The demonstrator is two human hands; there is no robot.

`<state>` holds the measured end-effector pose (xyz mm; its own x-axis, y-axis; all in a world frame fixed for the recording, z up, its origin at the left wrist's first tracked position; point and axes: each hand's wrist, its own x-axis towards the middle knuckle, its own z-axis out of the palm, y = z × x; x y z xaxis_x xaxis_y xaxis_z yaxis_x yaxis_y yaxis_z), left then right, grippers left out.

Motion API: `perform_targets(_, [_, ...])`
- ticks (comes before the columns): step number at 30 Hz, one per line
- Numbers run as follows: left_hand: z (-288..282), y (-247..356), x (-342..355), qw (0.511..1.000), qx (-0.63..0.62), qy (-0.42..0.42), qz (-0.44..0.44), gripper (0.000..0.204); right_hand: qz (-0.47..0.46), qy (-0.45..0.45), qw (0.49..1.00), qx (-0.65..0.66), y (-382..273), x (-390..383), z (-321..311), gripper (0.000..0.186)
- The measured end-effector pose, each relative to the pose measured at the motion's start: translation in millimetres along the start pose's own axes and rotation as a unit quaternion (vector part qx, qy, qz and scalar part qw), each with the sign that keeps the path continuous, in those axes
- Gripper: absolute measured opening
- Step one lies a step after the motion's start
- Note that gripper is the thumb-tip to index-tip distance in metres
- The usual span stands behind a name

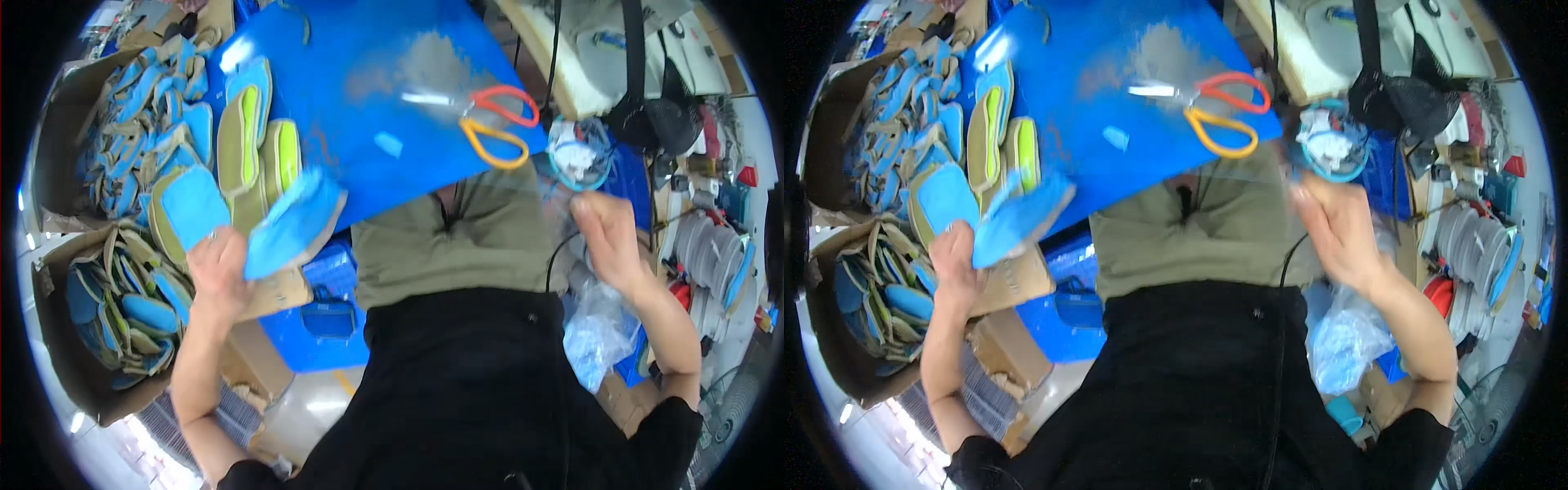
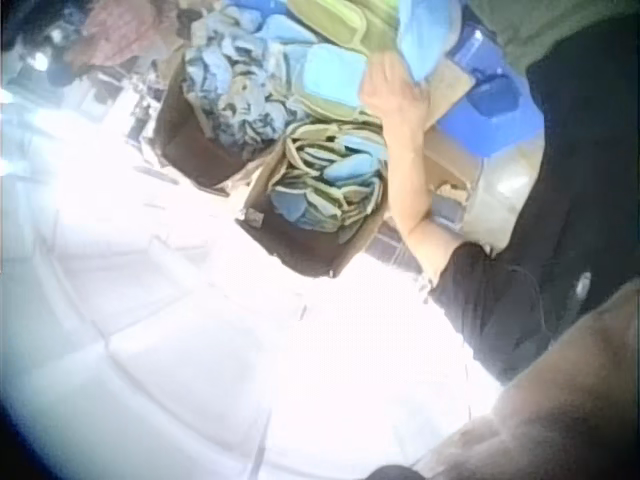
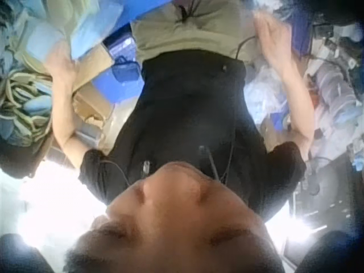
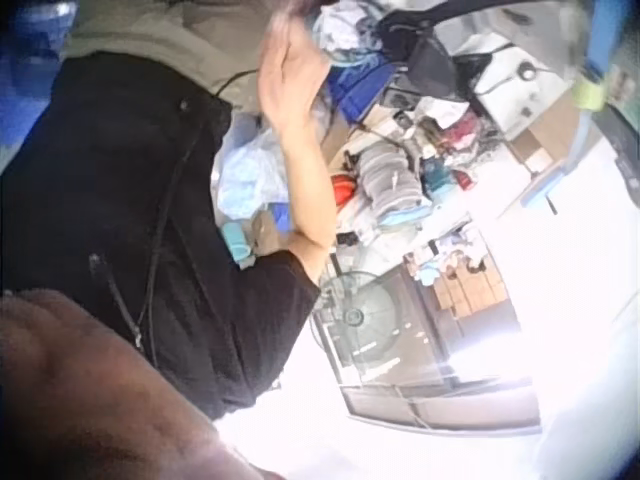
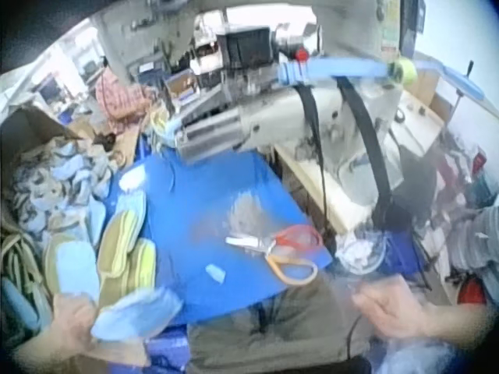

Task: The person sews blue and green fabric pouches using an industrial sewing machine. They insert the pouches into the machine, guide them through the needle, and then remove them. The person also uses scissors to trim threads and inspects the finished pouches.

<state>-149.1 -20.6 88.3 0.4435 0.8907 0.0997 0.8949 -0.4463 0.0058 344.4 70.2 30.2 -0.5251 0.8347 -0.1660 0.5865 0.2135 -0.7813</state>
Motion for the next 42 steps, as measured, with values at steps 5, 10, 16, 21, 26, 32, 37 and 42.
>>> perform_targets(5, [15, 29, 48, 0.995, -0.093, 0.032, 0.01, 0.015, -0.054, -0.043, 0.961, 0.267, -50, 41, 62, 0.028])
perform_targets(10, [7, 46, 57, 0.979, -0.202, 0.02, 0.034, 0.014, -0.15, -0.063, 0.931, 0.327, -91, 67, 79, 0.052])
perform_targets(16, [27, 53, 53, 0.964, -0.263, 0.013, 0.04, 0.012, -0.172, -0.189, 0.87, 0.423, -100, 96, 81, 0.045])
perform_targets(21, [35, 57, 54, 0.947, -0.319, 0.005, 0.035, 0.012, -0.182, -0.207, 0.834, 0.477, -97, 99, 87, 0.034])
perform_targets(26, [33, 58, 54, 0.935, -0.351, -0.027, 0.049, 0.015, -0.126, -0.284, 0.825, 0.471, -93, 97, 84, 0.037])
perform_targets(32, [2, 58, 60, 0.952, -0.237, -0.014, 0.191, 0.02, -0.108, -0.331, 0.856, 0.382, -128, 71, 66, 0.043])
perform_targets(37, [-40, 77, 63, 0.946, -0.124, 0.079, 0.29, 0.022, -0.327, -0.346, 0.879, 0.023, -194, 44, 35, 0.015])
perform_targets(42, [-47, 44, 1, 0.973, -0.124, 0.032, 0.19, 0.025, 0.026, -0.15, 0.965, 0.215, -75, -18, 30, 0.04])
